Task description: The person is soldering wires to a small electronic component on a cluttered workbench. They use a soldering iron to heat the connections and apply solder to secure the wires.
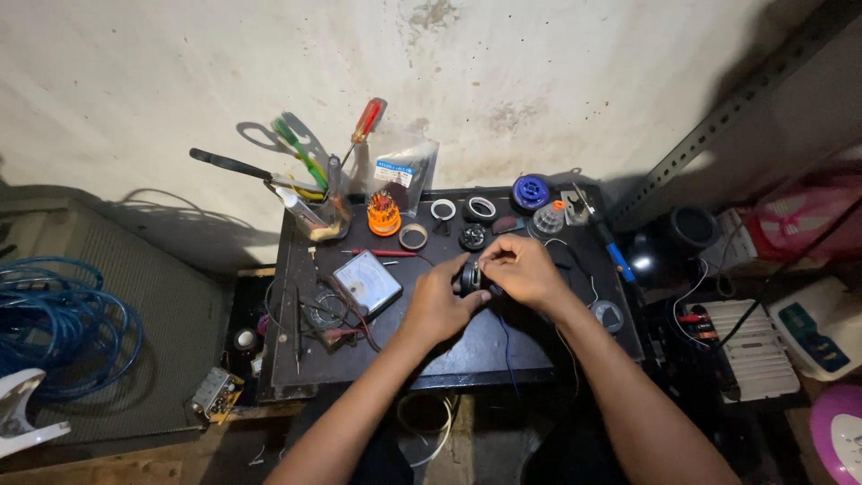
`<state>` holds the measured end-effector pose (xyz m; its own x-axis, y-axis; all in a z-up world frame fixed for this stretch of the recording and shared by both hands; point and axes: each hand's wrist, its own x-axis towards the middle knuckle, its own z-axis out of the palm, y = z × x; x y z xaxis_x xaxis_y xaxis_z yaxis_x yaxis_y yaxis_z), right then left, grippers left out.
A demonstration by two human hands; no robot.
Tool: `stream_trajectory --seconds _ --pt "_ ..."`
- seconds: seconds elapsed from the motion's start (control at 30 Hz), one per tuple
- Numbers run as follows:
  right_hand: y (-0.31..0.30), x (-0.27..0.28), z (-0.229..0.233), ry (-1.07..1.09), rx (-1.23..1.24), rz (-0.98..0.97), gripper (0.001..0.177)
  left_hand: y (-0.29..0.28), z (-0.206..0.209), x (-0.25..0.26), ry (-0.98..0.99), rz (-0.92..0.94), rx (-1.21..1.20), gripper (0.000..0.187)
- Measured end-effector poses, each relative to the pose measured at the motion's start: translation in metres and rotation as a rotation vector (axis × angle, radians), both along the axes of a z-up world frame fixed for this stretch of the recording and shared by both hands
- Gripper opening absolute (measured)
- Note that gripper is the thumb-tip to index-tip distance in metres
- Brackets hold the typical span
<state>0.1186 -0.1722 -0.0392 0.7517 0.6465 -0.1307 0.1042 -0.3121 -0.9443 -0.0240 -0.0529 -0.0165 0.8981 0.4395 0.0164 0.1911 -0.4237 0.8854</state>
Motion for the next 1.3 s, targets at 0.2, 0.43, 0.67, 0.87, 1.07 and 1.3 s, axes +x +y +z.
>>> stream_trajectory --seconds 0.2,0.43,0.67,0.87,1.07,1.3 --pt "0.002 0.004 -0.005 0.060 0.034 0.009 0.016 0.008 -0.006 0.005 -0.043 -0.061 0.077 0.067" --pt "-0.009 -0.012 0.049 0.099 0.281 0.029 0.022 -0.002 0.031 -0.002 -0.116 0.089 0.109 0.067" --pt "-0.019 -0.029 0.130 -0.373 0.649 0.089 0.012 -0.010 0.100 -0.006 -0.700 0.124 0.097 0.073" --pt "-0.020 -0.034 0.175 -0.520 0.656 0.062 0.009 -0.004 0.147 -0.010 -0.774 0.037 0.057 0.067" --pt "-0.029 -0.055 0.194 -0.488 0.594 0.063 0.005 0.001 0.163 -0.026 -0.695 -0.099 0.086 0.063" --pt "-0.022 -0.053 0.177 -0.405 0.469 0.134 0.007 0.013 0.133 -0.029 -0.562 -0.102 0.106 0.061"
